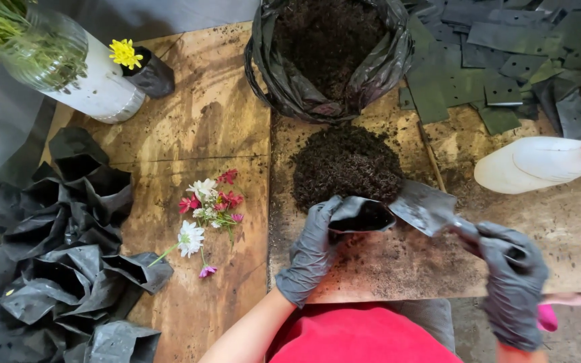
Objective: Filling small plastic pots with soil using a trowel and planting flowers.
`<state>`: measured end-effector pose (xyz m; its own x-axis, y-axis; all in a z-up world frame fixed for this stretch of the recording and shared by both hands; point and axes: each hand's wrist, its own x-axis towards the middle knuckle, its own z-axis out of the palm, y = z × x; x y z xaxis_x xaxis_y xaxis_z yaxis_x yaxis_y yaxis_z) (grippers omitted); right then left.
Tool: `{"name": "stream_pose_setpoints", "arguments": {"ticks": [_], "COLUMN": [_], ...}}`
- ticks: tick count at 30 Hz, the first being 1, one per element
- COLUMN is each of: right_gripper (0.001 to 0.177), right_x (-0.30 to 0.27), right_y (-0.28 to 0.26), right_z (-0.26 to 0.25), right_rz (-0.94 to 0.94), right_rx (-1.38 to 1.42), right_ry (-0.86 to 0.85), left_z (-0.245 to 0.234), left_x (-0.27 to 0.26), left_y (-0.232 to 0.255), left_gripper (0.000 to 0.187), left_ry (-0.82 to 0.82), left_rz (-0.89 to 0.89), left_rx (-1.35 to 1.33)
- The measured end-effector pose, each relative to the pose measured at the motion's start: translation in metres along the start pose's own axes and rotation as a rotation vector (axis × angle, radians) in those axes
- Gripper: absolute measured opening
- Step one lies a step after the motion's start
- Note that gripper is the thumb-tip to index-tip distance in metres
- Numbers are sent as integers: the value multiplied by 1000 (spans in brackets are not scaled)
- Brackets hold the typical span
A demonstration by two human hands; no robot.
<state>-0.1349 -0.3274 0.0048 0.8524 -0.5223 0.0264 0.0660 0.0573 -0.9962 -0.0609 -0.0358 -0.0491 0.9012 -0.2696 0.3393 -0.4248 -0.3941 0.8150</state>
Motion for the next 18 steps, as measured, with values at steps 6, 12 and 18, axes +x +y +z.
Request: {"name": "stream_pose_setpoints", "arguments": {"ticks": [6, 12, 18], "right_gripper": [19, 22, 18], "right_x": [4, 10, 29], "right_y": [10, -2, 21], "right_z": [29, 36, 41], "right_rz": [106, 80, 168], "right_rx": [167, 100, 263], "right_ry": [91, 5, 16], "left_z": [2, -42, -70], "left_x": [3, 18, 68], "left_y": [3, 61, 76], "left_gripper": [65, 83, 34], "left_ry": [51, 61, -154], "left_rz": [-43, -42, 55], "left_rx": [-15, -71, 255]}}
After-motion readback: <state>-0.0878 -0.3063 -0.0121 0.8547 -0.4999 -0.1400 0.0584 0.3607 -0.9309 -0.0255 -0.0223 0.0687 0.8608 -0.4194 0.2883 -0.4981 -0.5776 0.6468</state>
